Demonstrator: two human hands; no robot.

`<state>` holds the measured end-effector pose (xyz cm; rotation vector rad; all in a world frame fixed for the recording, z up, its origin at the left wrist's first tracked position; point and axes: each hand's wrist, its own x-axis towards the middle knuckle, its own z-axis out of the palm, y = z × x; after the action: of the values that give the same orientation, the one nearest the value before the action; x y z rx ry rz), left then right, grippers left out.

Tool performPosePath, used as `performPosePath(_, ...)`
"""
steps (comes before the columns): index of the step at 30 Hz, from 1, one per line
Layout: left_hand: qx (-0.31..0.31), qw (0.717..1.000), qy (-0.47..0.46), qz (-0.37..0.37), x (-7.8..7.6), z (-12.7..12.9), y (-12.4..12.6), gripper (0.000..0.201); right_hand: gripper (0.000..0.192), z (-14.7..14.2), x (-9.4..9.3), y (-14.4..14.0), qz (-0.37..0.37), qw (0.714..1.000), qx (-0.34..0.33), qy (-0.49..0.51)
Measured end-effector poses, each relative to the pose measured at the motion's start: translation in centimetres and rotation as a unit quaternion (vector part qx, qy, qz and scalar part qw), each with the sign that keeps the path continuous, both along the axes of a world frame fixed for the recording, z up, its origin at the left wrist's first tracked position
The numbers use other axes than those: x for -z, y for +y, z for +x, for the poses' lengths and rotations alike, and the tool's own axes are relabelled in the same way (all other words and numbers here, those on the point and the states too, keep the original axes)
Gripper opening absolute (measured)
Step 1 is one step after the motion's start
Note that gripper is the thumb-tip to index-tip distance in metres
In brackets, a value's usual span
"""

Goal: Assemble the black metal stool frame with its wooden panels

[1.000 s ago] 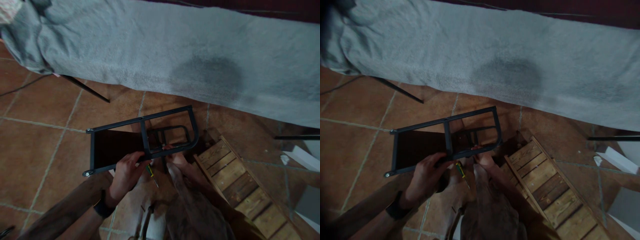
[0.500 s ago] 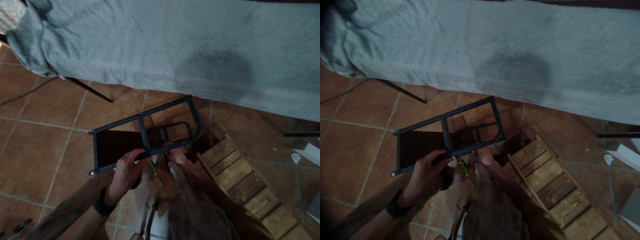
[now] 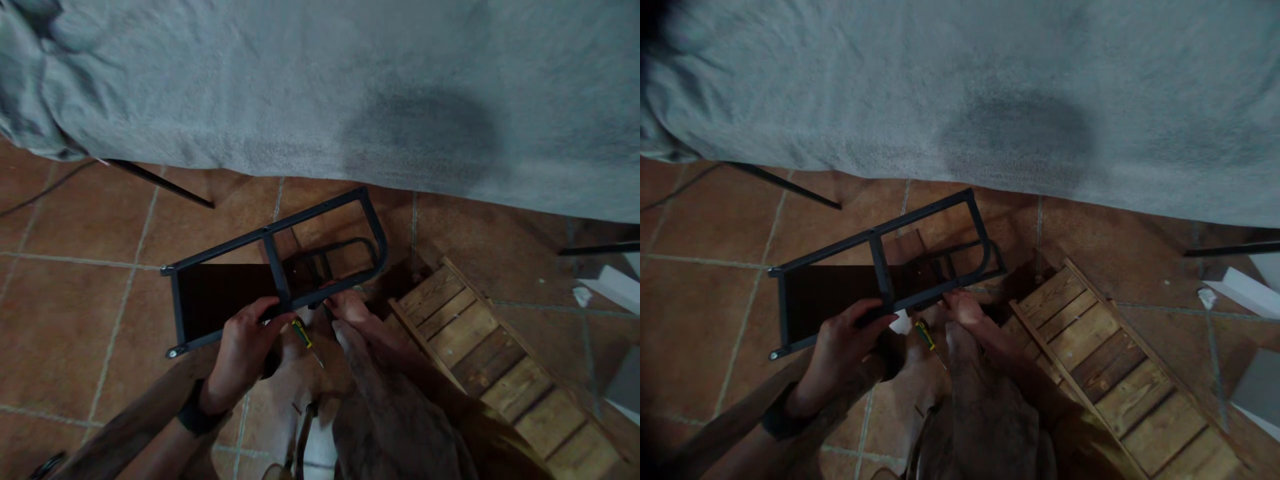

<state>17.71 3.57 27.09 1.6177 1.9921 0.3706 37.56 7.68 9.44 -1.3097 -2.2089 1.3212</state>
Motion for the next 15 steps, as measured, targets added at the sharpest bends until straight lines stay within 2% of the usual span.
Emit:
performPosePath(2, -0.014, 1.000, -0.008, -0.001, -0.5, 0.2, 0.2, 0.037, 0.026, 0.7, 0.6, -0.1, -0.002, 1.000, 0.020, 0.018)
performPosePath(8, -0.040, 0.999, -0.026, -0.006, -1.3, 0.3, 0.5, 0.036, 0.024, 3.7, 2.9, -0.3, -0.035, 0.978, 0.190, 0.077)
performPosePath(12, -0.052, 0.998, -0.034, -0.006, -0.9, 0.0, 0.3, 0.037, 0.022, 4.2, 4.2, -0.3, -0.045, 0.971, 0.205, 0.118)
performPosePath(15, -0.050, 0.998, -0.036, -0.009, -0.6, -0.2, 0.2, 0.038, 0.019, 4.1, 4.4, -0.2, -0.033, 0.972, 0.202, 0.115)
